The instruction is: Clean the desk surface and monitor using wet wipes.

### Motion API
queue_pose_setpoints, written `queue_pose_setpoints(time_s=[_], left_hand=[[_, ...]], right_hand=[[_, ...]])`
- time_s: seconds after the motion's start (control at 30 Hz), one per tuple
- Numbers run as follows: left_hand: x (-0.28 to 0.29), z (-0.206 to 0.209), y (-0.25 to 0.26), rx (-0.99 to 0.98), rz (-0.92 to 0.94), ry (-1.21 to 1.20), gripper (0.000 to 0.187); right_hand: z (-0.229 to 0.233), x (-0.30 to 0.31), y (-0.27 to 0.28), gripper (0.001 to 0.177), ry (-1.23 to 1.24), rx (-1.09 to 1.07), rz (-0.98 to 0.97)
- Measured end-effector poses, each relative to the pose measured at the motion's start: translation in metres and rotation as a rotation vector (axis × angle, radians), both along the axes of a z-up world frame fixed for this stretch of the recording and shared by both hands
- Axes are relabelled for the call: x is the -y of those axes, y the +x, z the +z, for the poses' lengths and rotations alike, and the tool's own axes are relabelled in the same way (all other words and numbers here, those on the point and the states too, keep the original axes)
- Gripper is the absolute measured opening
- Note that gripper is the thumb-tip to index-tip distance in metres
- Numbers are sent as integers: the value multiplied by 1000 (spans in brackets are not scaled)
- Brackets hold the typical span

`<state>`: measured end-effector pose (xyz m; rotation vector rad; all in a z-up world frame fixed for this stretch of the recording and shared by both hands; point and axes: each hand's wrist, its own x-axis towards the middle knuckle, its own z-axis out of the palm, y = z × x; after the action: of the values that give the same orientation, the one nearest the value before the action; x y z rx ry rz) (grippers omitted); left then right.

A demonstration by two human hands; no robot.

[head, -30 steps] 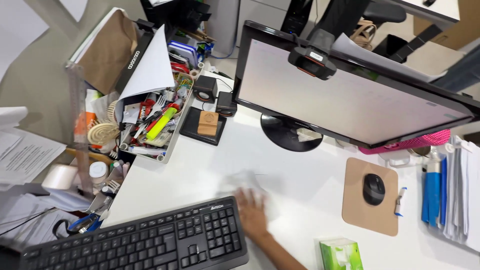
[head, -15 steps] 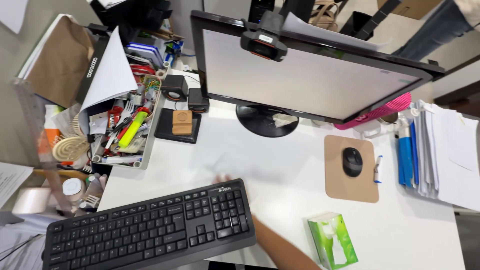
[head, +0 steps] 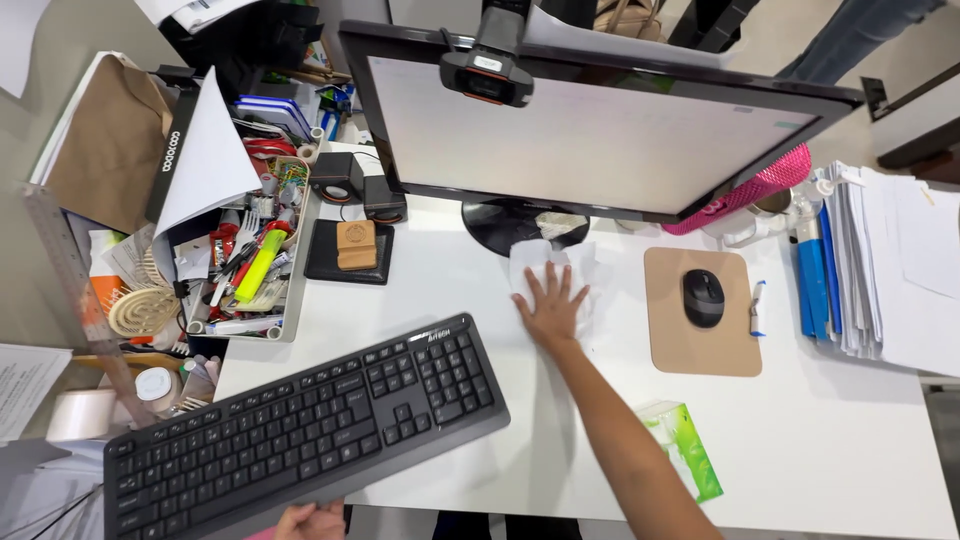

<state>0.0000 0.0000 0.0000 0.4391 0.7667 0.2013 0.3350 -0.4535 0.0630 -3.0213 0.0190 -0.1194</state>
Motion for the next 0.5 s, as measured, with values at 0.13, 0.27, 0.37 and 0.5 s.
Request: queue_pose_setpoints(time_s=[0.13, 0.27, 0.37, 0.5], left_hand=[[52, 61, 91, -5, -34, -9, 72], [107, 87, 135, 13, 1, -28, 52], [145, 97, 172, 24, -16, -54, 45], [192, 90, 205, 39, -54, -91, 28]], right_hand=[[25, -64, -34, 70, -58, -151, 63], [39, -110, -121, 73, 116, -300, 474], [30, -91, -145, 54, 271, -5, 671], [-46, -20, -116, 40, 331, 40, 778]])
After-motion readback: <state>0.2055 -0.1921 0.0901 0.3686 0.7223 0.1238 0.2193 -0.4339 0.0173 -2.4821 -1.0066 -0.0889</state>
